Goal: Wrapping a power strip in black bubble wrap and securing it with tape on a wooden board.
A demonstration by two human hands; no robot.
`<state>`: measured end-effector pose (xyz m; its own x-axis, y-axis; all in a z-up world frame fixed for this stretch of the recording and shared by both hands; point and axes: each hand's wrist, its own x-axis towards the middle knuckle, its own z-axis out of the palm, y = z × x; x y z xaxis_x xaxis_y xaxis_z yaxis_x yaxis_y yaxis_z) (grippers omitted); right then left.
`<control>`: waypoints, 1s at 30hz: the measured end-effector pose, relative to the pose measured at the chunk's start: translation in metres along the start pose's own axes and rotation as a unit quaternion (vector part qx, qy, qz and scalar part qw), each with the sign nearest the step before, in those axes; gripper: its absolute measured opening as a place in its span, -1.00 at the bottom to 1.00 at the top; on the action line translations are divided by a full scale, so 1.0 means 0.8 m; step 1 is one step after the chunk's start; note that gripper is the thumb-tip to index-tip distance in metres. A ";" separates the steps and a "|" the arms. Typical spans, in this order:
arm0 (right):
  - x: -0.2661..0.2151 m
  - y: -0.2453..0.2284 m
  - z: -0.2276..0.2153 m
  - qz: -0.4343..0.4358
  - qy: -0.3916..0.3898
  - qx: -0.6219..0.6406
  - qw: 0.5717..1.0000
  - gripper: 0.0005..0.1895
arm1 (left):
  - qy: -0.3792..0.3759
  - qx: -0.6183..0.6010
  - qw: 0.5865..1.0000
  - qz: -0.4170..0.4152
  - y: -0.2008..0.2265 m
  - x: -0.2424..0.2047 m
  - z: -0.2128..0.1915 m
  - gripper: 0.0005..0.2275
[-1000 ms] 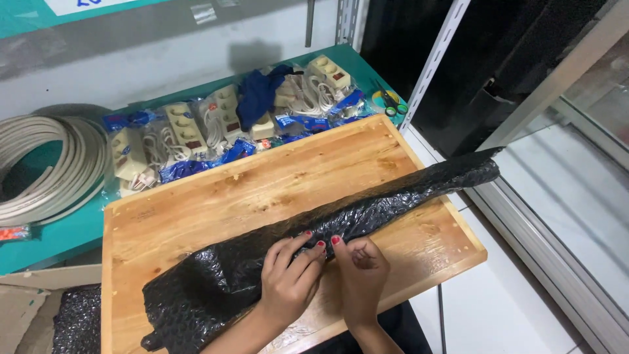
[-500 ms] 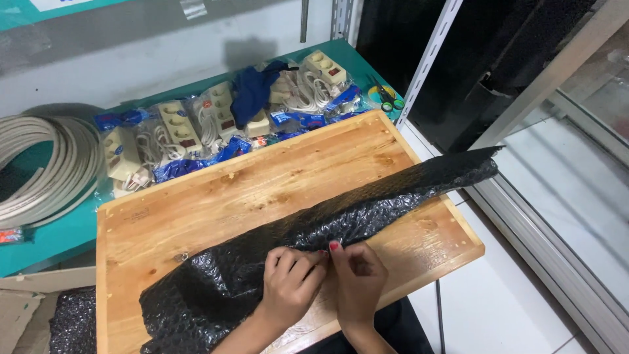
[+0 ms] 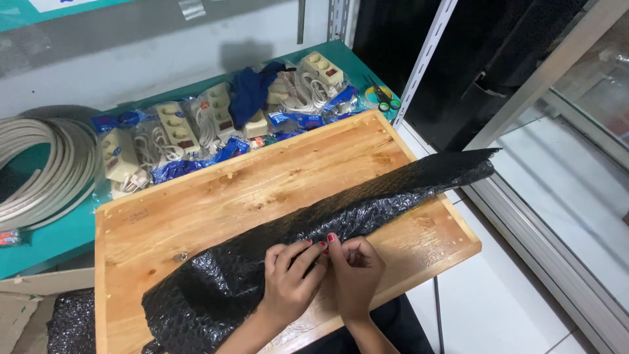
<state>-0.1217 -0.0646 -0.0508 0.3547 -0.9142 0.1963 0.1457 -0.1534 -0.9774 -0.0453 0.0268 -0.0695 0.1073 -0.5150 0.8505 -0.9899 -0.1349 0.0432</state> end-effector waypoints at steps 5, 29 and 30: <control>0.002 0.002 -0.001 -0.010 -0.003 0.006 1.000 -0.56 | -0.021 0.004 1.000 0.006 0.006 0.021 -0.010 -0.87; 0.078 -0.016 0.000 0.246 -0.246 0.107 0.931 -0.89 | -0.159 -0.057 0.966 -0.198 -0.037 0.078 -0.008 -0.91; 0.082 -0.011 0.007 0.235 -0.241 0.126 0.933 -0.88 | -0.168 -0.068 0.959 -0.219 -0.042 0.083 -0.007 -0.92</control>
<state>-0.0948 -0.1214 -0.0287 0.7998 -0.5732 -0.1781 0.0600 0.3715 -0.9265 -0.0053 0.0019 -0.0112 0.5172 -0.6809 0.5186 -0.8430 -0.3004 0.4463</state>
